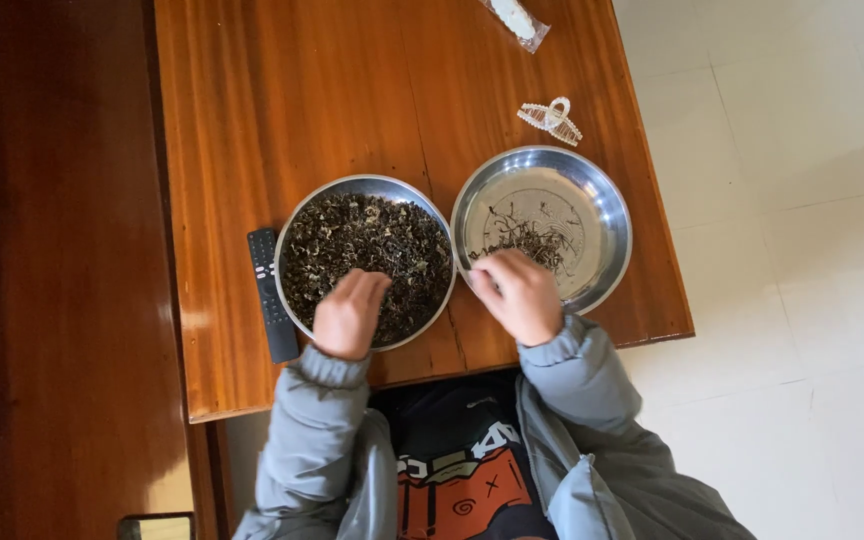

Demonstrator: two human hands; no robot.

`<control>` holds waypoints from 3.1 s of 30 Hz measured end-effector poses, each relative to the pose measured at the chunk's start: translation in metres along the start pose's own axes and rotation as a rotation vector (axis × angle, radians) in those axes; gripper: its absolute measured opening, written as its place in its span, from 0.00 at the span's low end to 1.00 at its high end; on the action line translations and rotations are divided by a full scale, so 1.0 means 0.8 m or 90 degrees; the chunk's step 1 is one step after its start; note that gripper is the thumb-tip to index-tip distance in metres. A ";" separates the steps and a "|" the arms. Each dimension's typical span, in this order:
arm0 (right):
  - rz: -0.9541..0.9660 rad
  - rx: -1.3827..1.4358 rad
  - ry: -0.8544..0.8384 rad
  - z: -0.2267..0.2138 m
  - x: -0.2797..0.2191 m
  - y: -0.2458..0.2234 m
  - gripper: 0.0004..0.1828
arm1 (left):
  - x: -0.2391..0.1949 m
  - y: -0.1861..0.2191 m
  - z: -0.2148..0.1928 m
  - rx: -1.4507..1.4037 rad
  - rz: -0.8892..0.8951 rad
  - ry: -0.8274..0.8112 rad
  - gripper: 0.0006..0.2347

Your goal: Sorting through dried tea leaves to remove stems and debris by hand into separate metal trays.

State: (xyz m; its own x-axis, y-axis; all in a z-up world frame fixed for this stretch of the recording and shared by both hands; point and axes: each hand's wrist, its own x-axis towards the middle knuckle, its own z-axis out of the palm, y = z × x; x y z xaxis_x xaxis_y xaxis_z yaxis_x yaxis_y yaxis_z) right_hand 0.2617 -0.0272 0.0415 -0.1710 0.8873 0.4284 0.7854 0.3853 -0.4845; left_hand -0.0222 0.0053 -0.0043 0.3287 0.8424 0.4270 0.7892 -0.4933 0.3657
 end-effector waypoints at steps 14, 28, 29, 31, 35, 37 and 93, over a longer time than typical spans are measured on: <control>0.114 -0.194 0.029 -0.046 -0.056 0.081 0.11 | -0.002 0.036 -0.011 0.180 0.009 -0.143 0.31; 0.051 -0.085 0.020 -0.051 -0.025 0.042 0.08 | 0.069 -0.079 -0.004 0.120 0.084 -0.070 0.08; 0.047 -0.081 0.023 -0.051 -0.023 0.041 0.08 | 0.075 -0.086 -0.001 0.160 0.057 -0.139 0.05; 0.045 -0.080 0.025 -0.053 -0.023 0.036 0.08 | 0.077 -0.103 0.013 0.197 0.031 -0.211 0.04; 0.041 -0.072 0.025 -0.054 -0.021 0.033 0.09 | 0.081 -0.112 0.026 0.206 0.076 -0.181 0.07; 0.038 -0.078 0.024 -0.053 -0.020 0.033 0.09 | 0.083 -0.108 0.026 0.185 0.066 -0.237 0.09; -0.020 -0.032 -0.002 -0.035 -0.009 0.004 0.08 | 0.080 -0.141 0.063 0.057 -0.087 -0.336 0.04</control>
State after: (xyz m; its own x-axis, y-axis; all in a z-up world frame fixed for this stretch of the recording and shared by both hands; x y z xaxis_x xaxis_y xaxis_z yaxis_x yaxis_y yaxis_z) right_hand 0.2819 -0.0397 0.0583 -0.1979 0.8755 0.4408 0.8081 0.4003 -0.4322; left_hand -0.0645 0.1259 -0.0598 0.4177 0.9030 -0.1009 0.8763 -0.3711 0.3071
